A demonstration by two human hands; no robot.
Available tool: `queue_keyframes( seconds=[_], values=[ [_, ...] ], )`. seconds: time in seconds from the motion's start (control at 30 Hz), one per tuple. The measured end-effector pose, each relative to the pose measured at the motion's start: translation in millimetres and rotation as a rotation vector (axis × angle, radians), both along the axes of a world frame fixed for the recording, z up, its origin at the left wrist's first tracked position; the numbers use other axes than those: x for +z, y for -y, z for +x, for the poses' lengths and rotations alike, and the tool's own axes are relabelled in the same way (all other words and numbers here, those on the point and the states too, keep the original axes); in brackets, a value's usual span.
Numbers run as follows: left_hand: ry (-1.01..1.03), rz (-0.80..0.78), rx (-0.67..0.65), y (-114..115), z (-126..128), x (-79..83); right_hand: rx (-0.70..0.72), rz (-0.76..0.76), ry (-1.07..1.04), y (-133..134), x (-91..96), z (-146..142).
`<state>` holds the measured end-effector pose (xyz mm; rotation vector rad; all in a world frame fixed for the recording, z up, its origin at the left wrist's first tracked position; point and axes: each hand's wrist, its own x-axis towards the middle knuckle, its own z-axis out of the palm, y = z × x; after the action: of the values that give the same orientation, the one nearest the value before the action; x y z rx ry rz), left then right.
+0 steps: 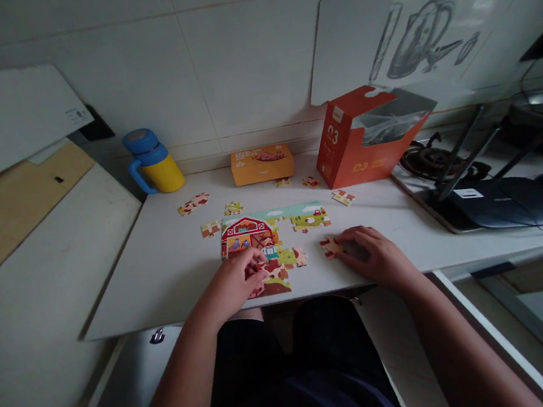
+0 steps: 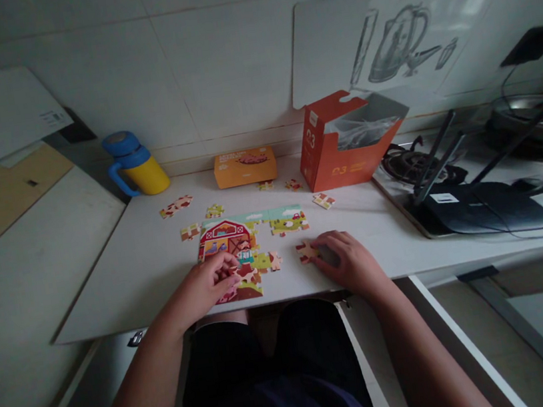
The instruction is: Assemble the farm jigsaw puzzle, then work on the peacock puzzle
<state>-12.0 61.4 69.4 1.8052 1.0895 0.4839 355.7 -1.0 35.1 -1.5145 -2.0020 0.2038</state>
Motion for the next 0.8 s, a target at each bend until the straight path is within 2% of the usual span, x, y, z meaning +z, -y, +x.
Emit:
queue_keyframes(
  seconds=[0.1,0.23,0.4,0.6,0.73,0.8],
  values=[
    [0.074,-0.074,0.032,-1,5,-5.2,-0.001,0.006,-0.003,0,1.0,0],
    [0.166,-0.052,0.056,-6,18,-11.0,0.012,0.049,-0.03,1,4.9,-5],
    [0.334,-0.081,0.0,-11,46,-17.7,0.105,0.125,-0.081,2,20.0,-29],
    [0.375,-0.07,0.009,-14,72,-23.2,0.275,0.083,-0.018,-13,30.0,-50],
    [0.382,-0.092,0.044,-18,80,-21.9,0.283,0.082,-0.037,-29,27.4,-49],
    [0.346,-0.004,0.096,-20,80,-20.8,0.28,0.08,-0.036,-36,26.0,-47]
  ],
)
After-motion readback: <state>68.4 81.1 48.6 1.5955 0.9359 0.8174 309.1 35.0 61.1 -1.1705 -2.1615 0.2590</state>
